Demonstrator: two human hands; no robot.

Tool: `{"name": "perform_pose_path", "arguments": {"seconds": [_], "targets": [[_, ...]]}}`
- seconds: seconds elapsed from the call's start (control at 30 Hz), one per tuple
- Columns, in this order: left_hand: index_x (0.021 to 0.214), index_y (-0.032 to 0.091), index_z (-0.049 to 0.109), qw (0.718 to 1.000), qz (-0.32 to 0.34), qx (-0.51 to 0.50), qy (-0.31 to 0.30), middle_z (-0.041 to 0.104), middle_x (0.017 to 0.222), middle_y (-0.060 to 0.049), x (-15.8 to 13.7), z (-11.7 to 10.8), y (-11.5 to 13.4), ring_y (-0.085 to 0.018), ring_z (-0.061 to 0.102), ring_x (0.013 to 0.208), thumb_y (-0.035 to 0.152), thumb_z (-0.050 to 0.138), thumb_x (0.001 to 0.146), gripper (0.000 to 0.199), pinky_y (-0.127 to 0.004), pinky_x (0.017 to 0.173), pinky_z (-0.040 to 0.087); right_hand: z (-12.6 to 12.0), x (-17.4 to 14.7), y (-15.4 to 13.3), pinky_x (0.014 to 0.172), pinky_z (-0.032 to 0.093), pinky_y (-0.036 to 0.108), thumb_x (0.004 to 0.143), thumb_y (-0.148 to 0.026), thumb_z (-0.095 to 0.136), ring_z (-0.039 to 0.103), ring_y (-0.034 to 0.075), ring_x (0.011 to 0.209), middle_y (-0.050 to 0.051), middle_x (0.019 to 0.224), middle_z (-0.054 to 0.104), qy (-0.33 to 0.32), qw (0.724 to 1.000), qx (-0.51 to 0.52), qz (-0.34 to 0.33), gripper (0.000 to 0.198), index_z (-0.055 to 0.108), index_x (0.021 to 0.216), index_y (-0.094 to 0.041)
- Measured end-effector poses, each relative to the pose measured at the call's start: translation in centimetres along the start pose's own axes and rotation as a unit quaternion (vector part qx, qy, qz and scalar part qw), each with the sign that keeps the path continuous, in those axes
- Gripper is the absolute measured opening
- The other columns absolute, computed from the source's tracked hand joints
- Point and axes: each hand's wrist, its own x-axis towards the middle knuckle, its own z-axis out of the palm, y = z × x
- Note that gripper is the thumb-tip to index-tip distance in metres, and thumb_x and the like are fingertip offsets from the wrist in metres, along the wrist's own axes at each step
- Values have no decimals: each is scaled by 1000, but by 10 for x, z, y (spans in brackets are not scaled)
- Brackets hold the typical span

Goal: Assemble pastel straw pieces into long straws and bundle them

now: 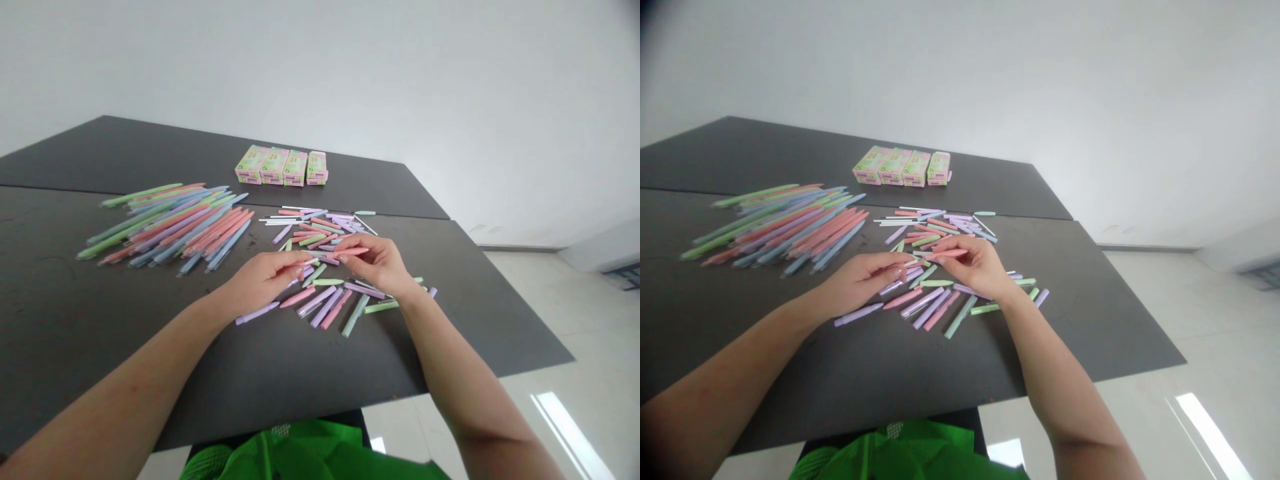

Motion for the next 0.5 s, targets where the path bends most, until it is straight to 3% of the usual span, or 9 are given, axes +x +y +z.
{"name": "perform_pose_path", "arguments": {"seconds": [0.13,0.33,0.5], "targets": [[125,21,63,1000,-10,5,-19,70,116,-5,0,0,2,-22,65,102,37,46,93,39,-32,92,49,1,0,1,83,49,32,82,-22,67,64,17,89,7,95,70,-18,999,-22,-14,14,70,95,-17],[127,24,61,999,0,36,-37,68,122,-3,0,1,4,-20,62,107,33,44,94,38,-30,94,47,7,-2,5,72,49,28,83,-25,66,61,15,78,6,90,67,-43,998,-46,14,16,68,96,-16],[130,24,58,996,8,85,-36,67,123,-3,0,1,6,-21,63,107,35,42,95,40,-30,89,48,16,-3,9,71,48,28,83,-29,66,60,15,76,4,85,67,-46,997,-61,28,17,67,95,-18]]}}
